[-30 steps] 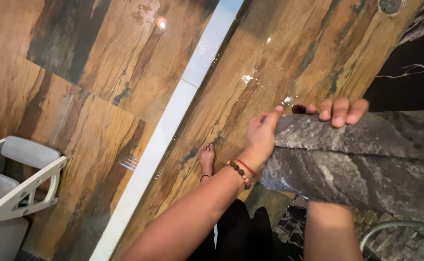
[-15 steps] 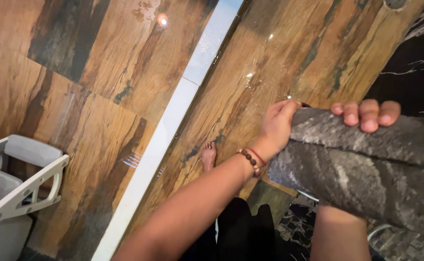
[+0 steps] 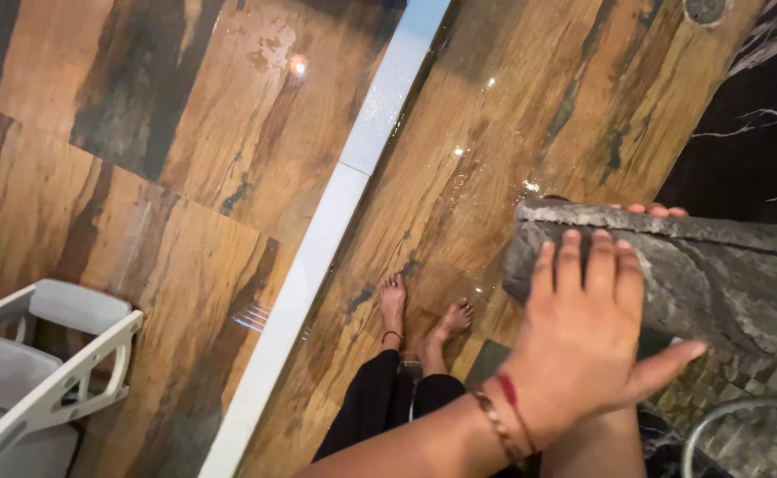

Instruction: The person washes a rug on a bathroom floor by pouring water over it with a container from a bucket and then rolling the rug tightly to wring out the water.

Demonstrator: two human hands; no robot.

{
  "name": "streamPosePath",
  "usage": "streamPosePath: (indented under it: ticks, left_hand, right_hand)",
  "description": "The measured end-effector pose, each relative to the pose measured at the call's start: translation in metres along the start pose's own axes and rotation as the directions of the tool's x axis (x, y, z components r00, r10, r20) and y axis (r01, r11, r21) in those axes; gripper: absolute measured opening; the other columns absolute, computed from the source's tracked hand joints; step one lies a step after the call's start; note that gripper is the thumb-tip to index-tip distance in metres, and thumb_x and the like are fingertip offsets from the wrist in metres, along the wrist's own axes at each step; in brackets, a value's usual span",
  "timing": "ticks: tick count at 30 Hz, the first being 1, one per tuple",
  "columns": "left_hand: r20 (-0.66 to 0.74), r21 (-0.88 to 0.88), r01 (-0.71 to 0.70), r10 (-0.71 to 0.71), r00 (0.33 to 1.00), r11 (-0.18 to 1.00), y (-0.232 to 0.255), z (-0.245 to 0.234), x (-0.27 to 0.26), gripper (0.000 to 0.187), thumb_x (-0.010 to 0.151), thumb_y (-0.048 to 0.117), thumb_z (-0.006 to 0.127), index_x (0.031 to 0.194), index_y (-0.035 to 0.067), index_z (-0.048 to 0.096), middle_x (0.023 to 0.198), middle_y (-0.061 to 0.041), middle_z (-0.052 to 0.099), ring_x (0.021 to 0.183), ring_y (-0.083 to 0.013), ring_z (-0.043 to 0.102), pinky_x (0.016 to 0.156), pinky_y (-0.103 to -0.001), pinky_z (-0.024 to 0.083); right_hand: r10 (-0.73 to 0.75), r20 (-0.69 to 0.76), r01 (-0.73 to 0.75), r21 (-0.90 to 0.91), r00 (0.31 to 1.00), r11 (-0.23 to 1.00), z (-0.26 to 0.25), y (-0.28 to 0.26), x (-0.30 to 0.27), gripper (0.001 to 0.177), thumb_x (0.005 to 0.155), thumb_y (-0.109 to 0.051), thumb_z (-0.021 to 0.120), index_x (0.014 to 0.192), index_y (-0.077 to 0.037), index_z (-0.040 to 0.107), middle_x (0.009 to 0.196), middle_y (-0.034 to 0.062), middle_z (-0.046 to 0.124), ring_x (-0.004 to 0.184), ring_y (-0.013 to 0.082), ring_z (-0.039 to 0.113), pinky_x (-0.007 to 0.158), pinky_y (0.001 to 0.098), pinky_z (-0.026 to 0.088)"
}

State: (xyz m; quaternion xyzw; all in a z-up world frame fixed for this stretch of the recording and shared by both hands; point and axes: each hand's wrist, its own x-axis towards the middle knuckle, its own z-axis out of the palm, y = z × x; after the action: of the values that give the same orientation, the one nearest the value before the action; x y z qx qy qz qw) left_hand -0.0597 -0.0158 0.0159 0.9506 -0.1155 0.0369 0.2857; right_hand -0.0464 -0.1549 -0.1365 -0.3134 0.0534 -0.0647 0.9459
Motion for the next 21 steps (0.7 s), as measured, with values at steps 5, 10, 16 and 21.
streamPosePath:
  ticks: [5, 10, 16, 21]
  left_hand:
    - [-0.128, 0.103, -0.332, 0.344, 0.93, 0.937, -0.025, 0.017, -0.005, 0.076, 0.086, 0.07, 0.06, 0.124, 0.004, 0.065, 0.125, -0.013, 0.062, 0.118, -0.0305, 0.06, 0.113, -0.047, 0.047]
    - [0.032, 0.1, -0.609, 0.609, 0.792, 0.787, -0.053, 0.031, 0.002, 0.066, 0.101, 0.072, 0.062, 0.107, 0.006, 0.065, 0.106, -0.008, 0.061, 0.097, -0.0281, 0.06, 0.091, -0.04, 0.049]
    - [-0.151, -0.114, -0.375, 0.357, 0.922, 0.92, -0.075, 0.029, -0.007, 0.068, 0.082, 0.077, 0.062, 0.087, 0.01, 0.066, 0.112, -0.011, 0.071, 0.105, -0.023, 0.068, 0.086, -0.031, 0.052]
    - [-0.155, -0.216, -0.306, 0.277, 0.948, 0.927, -0.103, 0.037, -0.013, 0.07, 0.083, 0.078, 0.063, 0.089, 0.009, 0.067, 0.111, -0.01, 0.072, 0.094, -0.0191, 0.072, 0.078, -0.029, 0.054]
  right_hand:
    - [0.055, -0.002, -0.055, 0.039, 0.998, 0.998, -0.012, 0.009, -0.015, 0.02, 0.111, -0.028, 0.059, 0.12, -0.009, 0.06, 0.111, 0.0053, 0.065, 0.11, 0.0199, 0.06, 0.109, 0.0356, 0.045]
    - [0.159, 0.004, -0.159, 0.109, 0.987, 0.981, -0.02, 0.027, -0.034, 0.019, 0.111, -0.027, 0.058, 0.119, -0.009, 0.06, 0.11, 0.0056, 0.065, 0.11, 0.0205, 0.06, 0.109, 0.0358, 0.046]
    - [0.233, 0.049, -0.238, 0.251, 0.971, 0.938, -0.025, 0.061, -0.041, 0.018, 0.11, -0.025, 0.056, 0.118, -0.01, 0.061, 0.109, 0.006, 0.065, 0.11, 0.0213, 0.061, 0.108, 0.036, 0.047]
    - [0.274, 0.087, -0.287, 0.318, 0.958, 0.903, -0.045, 0.063, -0.024, 0.017, 0.109, -0.024, 0.055, 0.116, -0.01, 0.061, 0.108, 0.0063, 0.066, 0.11, 0.022, 0.061, 0.107, 0.0362, 0.049]
